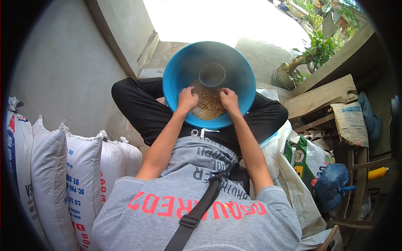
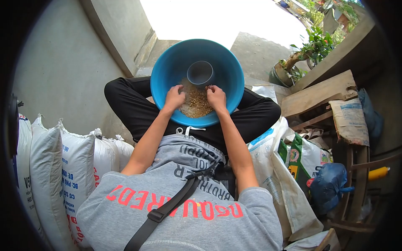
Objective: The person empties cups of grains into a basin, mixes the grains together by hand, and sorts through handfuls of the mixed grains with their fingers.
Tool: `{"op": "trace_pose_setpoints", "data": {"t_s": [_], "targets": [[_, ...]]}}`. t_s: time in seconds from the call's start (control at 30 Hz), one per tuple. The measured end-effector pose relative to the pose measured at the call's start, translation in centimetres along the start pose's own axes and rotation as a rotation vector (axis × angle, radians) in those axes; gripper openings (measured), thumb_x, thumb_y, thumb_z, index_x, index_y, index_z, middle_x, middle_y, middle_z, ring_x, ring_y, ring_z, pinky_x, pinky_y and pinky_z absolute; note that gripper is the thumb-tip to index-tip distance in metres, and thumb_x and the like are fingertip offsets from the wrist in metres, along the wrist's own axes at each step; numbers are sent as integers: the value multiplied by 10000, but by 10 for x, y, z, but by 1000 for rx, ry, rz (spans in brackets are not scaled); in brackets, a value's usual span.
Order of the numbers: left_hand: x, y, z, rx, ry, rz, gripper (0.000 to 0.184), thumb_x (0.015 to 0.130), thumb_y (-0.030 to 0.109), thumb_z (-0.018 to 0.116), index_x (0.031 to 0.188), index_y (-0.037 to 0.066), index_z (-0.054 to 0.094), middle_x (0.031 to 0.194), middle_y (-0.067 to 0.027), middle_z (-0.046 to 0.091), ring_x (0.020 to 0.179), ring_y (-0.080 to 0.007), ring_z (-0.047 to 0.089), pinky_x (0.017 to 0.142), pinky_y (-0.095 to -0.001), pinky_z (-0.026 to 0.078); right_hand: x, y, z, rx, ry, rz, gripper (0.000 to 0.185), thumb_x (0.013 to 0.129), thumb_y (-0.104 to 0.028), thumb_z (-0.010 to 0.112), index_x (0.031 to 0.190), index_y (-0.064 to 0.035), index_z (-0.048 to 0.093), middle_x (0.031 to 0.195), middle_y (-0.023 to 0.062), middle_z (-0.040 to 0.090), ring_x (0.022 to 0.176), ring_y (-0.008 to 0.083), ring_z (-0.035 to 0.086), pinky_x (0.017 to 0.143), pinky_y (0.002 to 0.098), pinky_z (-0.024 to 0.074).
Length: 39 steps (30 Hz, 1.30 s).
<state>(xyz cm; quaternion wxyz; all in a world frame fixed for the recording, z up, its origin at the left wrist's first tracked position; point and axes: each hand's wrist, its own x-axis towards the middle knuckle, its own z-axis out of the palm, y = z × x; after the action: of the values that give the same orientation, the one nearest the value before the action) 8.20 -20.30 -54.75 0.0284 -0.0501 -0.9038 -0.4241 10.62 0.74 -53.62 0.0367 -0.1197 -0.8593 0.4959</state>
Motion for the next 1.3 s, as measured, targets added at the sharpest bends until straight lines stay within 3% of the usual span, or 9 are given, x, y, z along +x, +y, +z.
{"op": "trace_pose_setpoints", "data": {"t_s": [0.07,0.17,0.37,0.47,0.6,0.83,0.97,1.13,1.3], "targets": [[-2,4,6,186,-70,-60,544,879,255,612,1349,-18,588,1405,-249,564,1317,-424,527,1133,-450,423,-7,-1,0,-318,34,-67,416,929,-317,547,1178,-21,701,1145,245,694,1132,428,642,1015,517,484],[-7,11,9,372,-191,-84,692,872,342,648,1411,-64,492,1426,-306,516,1305,-467,527,1132,-464,428,-7,10,15,-550,-22,-52,478,936,-337,520,1262,-12,648,1189,249,675,1158,430,630,1048,510,469],[0,6,33,205,-489,-197,1103,832,573,699,1518,-157,238,1479,-413,423,1354,-506,495,1137,-474,432,-3,-1,10,-278,-367,140,791,977,-477,453,1412,182,422,1385,433,513,1349,490,510,1132,481,407],[-4,3,51,111,-468,-165,1202,838,578,703,1513,-222,113,1386,-407,530,1326,-465,545,1119,-445,442,0,14,24,-39,-388,139,832,979,-469,507,1487,170,342,1417,373,535,1380,416,515,1136,423,407],[-2,3,41,-96,-412,-180,904,821,388,768,1440,-145,380,1332,-338,609,1258,-425,611,1045,-429,499,-19,-4,20,263,-409,208,679,990,-300,544,1512,99,374,1399,252,573,1256,294,590,1044,361,472],[7,0,31,-205,-25,-12,403,838,106,645,1234,40,668,1256,-189,690,1172,-357,659,1013,-422,506,9,12,26,631,-311,119,273,947,-106,577,1170,0,692,963,52,715,850,108,651,725,257,517],[1,6,20,-6,186,54,476,862,192,640,1314,44,625,1365,-213,590,1288,-408,540,1116,-455,429,3,22,26,9,169,-304,281,871,-145,602,1108,-72,736,926,147,722,893,275,705,847,384,553],[-9,7,26,255,-41,23,729,844,368,688,1461,33,493,1464,-293,467,1357,-452,465,1146,-499,400,-9,14,24,-362,31,-72,518,885,-338,594,1374,-166,589,1342,242,562,1140,494,593,1033,528,475],[-6,11,31,234,-332,-68,953,785,498,761,1507,-21,418,1420,-347,515,1339,-453,517,1133,-477,425,0,21,24,-218,-235,9,694,906,-411,580,1479,-34,472,1458,309,499,1263,470,565,1058,477,471]]}}
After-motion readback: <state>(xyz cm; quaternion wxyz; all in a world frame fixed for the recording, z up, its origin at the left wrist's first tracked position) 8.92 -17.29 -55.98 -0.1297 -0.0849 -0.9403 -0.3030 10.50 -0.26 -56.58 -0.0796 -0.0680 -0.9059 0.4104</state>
